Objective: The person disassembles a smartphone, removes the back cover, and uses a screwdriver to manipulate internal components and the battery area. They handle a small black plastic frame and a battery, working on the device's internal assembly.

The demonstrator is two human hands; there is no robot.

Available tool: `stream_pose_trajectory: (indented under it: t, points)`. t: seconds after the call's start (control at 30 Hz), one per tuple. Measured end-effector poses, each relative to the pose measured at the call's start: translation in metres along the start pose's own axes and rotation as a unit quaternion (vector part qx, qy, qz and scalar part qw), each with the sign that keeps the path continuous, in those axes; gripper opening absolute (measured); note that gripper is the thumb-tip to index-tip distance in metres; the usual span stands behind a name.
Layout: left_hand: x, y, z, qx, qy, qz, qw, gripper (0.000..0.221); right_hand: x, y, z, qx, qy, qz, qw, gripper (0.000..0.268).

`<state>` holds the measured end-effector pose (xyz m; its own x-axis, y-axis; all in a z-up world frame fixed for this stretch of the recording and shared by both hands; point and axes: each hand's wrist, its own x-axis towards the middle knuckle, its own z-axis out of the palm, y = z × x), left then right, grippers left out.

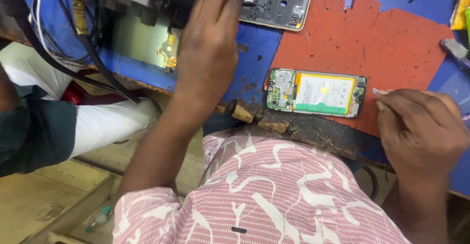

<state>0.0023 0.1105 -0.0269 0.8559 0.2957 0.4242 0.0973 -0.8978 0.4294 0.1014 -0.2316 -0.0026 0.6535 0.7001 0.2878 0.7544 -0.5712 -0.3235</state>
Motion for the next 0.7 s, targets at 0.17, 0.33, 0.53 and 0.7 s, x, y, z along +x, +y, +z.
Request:
stream_pose_trajectory:
  t: [0.17, 0.33, 0.53, 0.7]
  points:
    - [0.035, -0.021, 0.023, 0.045, -0.035, 0.058, 0.997, 0.009, 0.006, -0.01, -0.001, 0.001, 0.011, -0.014, 1.0, 0.015]
    - [0.037, -0.024, 0.023, 0.002, -0.05, 0.043, 0.998, 0.029, 0.003, -0.007, -0.002, -0.009, 0.015, -0.015, 1.0, 0.014]
    - [0.034, 0.002, -0.005, -0.001, -0.032, 0.077, 0.997, 0.026, 0.001, -0.003, -0.006, 0.009, 0.01, 0.001, 1.0, 0.013]
    - [0.029, 0.041, -0.012, -0.134, 0.077, 0.271, 0.95, 0.015, 0.01, -0.01, -0.013, 0.212, -0.006, 0.183, 0.96, 0.014]
